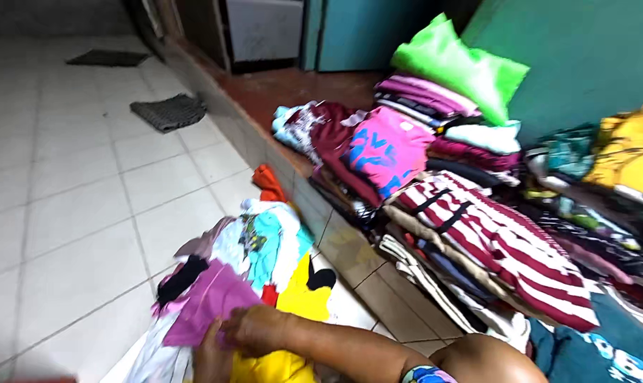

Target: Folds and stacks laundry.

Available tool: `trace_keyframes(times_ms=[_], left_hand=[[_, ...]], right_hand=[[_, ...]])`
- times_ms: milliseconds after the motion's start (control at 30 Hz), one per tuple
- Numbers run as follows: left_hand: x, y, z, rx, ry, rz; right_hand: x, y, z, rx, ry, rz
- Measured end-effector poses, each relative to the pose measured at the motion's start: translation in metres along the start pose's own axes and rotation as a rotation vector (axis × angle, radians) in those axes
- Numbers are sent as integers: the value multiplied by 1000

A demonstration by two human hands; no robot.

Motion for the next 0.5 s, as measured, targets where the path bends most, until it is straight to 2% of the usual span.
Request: trace_keyframes(times_ms=[100,167,267,333,400,500], left_hand=[[-27,-15,15,4,-19,7],[-64,-42,32,58,-98,-23],[-137,-111,58,154,-344,-78],[-182,-168,69,231,-552,-110],[-214,-225,73,301,-697,-142],[-232,-301,60,331,-789,-248]], right_hand=[[1,59,-9,110,29,90],[-6,130,-20,6,-1,61],[-46,245,-45,-134,-213,-90],[-81,308,-68,-238,-335,-77],[-96,359,-95,-460,-281,-62],[-67,394,-123,-706,-42,-185]])
Point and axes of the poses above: each hand's wrist, its own z-axis towards the middle knuckle, its own y-axis out of the back of the hand, x = y × z, the point moved 10 cm from there along z, towards the middle knuckle, and after that the axes turned 10 degrees about -y, right-handed, at the moved point
